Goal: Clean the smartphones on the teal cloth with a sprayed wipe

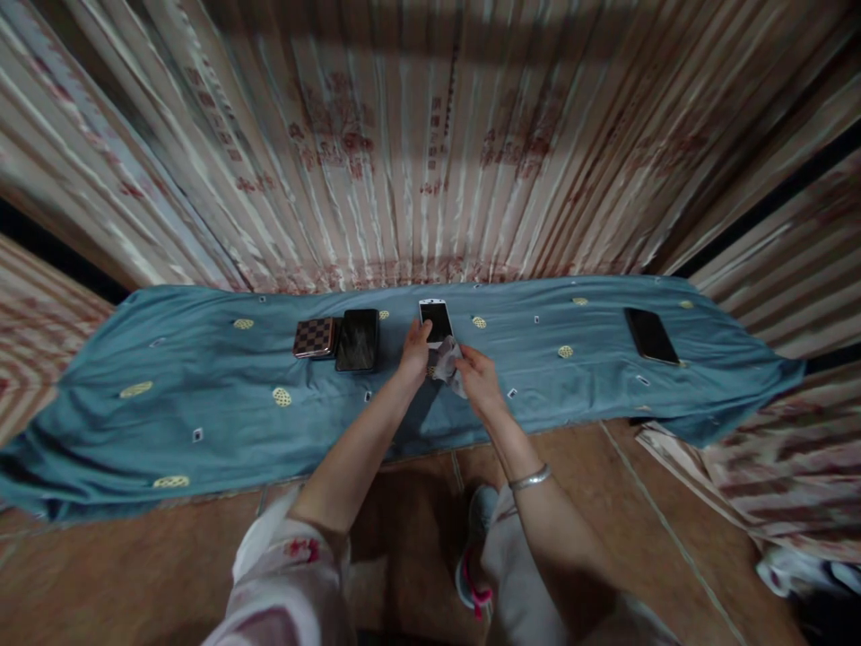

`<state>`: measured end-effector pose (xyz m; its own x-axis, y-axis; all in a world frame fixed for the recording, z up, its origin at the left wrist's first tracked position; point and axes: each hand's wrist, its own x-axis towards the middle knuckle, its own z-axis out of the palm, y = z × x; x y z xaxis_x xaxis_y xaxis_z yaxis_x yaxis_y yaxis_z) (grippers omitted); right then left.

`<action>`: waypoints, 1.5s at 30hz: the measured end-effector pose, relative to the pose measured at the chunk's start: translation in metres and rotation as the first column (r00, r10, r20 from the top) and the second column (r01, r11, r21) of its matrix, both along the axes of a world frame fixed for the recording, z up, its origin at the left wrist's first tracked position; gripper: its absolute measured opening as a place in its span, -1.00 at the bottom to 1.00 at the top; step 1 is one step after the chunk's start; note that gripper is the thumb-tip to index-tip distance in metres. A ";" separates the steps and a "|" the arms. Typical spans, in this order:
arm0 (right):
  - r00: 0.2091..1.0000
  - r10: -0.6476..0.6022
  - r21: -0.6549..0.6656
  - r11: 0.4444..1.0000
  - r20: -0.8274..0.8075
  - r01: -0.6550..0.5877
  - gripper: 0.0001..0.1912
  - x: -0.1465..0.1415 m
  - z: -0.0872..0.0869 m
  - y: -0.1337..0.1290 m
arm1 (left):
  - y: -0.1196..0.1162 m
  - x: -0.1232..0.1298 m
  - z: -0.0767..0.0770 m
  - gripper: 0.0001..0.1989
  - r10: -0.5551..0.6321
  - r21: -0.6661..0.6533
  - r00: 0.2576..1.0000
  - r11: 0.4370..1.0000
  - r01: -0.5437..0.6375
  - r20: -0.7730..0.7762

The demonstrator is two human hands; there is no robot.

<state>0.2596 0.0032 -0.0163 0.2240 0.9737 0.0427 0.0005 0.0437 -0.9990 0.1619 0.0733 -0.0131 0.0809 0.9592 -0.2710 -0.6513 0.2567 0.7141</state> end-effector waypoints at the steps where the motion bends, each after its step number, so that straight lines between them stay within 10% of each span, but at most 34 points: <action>1: 0.999 0.001 0.003 1.000 -0.036 -0.001 -0.73 -0.002 0.003 -0.001 | -0.008 -0.003 0.004 -0.85 0.014 -0.005 1.000 1.000 -0.014 -0.020; 8: 0.930 0.079 -0.030 0.995 -0.360 -0.096 -0.73 -0.016 0.019 -0.007 | -0.066 -0.032 0.032 -0.75 -0.200 -0.074 0.979 0.978 0.197 -0.039; 14: 0.912 0.218 -0.050 0.967 -0.346 -0.250 -0.61 -0.030 0.027 -0.017 | -0.096 -0.059 0.038 -0.72 -0.060 -0.053 0.991 0.997 0.054 -0.122; 21: 0.920 0.345 -0.028 0.934 -0.184 -0.356 -0.55 -0.038 0.028 -0.023 | -0.101 -0.076 0.031 -0.77 0.075 -0.048 0.982 0.995 -0.084 -0.173; 31: 0.888 0.369 0.106 0.906 0.275 -0.409 -0.66 -0.059 0.033 -0.035 | -0.097 -0.107 0.033 -0.96 0.138 0.260 0.831 0.966 0.008 -0.539; 45: 0.911 0.396 0.036 0.918 -0.119 -0.394 -0.76 -0.056 0.026 -0.022 | -0.109 -0.120 0.040 -0.73 -0.064 0.066 0.917 0.993 0.097 -0.393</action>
